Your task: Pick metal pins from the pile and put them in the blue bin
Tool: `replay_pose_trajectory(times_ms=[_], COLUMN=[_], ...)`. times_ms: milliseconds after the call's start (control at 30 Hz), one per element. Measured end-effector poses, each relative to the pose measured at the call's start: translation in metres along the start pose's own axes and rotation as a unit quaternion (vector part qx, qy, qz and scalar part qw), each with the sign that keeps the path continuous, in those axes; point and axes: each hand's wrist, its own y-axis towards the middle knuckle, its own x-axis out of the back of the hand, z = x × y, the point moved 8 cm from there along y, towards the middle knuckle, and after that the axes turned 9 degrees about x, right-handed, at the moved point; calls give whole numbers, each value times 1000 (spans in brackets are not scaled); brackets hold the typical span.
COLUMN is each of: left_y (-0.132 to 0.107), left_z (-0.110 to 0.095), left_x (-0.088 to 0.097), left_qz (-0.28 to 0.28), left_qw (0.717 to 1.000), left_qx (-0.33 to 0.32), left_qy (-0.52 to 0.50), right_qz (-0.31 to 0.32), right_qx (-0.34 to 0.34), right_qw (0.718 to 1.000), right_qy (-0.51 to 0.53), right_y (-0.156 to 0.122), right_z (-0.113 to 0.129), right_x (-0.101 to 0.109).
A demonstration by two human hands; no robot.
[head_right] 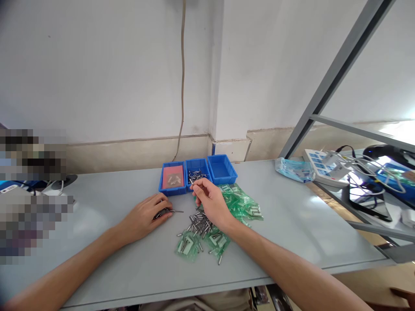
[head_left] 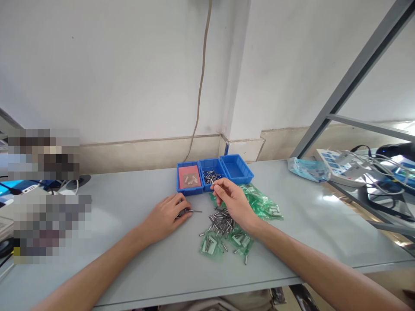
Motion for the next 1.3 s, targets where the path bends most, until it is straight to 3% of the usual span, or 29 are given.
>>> replay_pose_trajectory(times_ms=[1300], left_y=[-1], left_z=[0], left_x=[0], left_qz=[1], left_qw=[1000], left_qx=[0], left_qy=[-4], right_qz=[7], right_qx=[9], right_qw=[1000], right_qy=[-8], right_y=[0], right_z=[-2], right_x=[0])
